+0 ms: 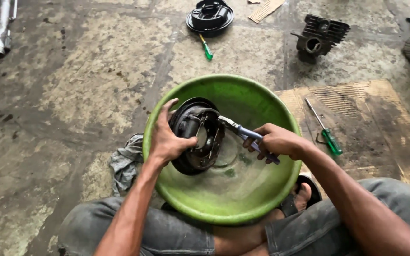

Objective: The person is repairing and assembling a drum brake component inside a green bowl on a workshop floor.

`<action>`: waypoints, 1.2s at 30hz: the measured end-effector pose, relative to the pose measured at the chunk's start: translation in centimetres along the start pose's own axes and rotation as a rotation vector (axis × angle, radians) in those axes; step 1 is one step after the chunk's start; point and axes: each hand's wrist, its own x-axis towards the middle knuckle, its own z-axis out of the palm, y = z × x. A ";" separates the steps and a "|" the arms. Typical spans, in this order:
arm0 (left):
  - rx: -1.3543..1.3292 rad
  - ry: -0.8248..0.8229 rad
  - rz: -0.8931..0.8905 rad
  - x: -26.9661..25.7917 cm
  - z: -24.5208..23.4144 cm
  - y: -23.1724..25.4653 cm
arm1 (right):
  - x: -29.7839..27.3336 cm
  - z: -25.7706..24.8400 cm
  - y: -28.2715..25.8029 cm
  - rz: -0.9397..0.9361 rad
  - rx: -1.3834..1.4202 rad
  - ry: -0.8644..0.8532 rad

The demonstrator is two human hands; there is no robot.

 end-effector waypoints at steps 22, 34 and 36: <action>0.070 -0.057 0.049 -0.1 2.1 2.2 | -1.3 -1.6 -3.2 0.186 -0.130 -0.019; 0.031 -0.039 0.092 -0.2 1.6 1.6 | -1.2 -1.8 -3.4 0.197 -0.195 0.015; 0.063 -0.042 0.106 -0.1 1.5 1.7 | -1.1 -1.9 -3.5 0.209 -0.142 -0.034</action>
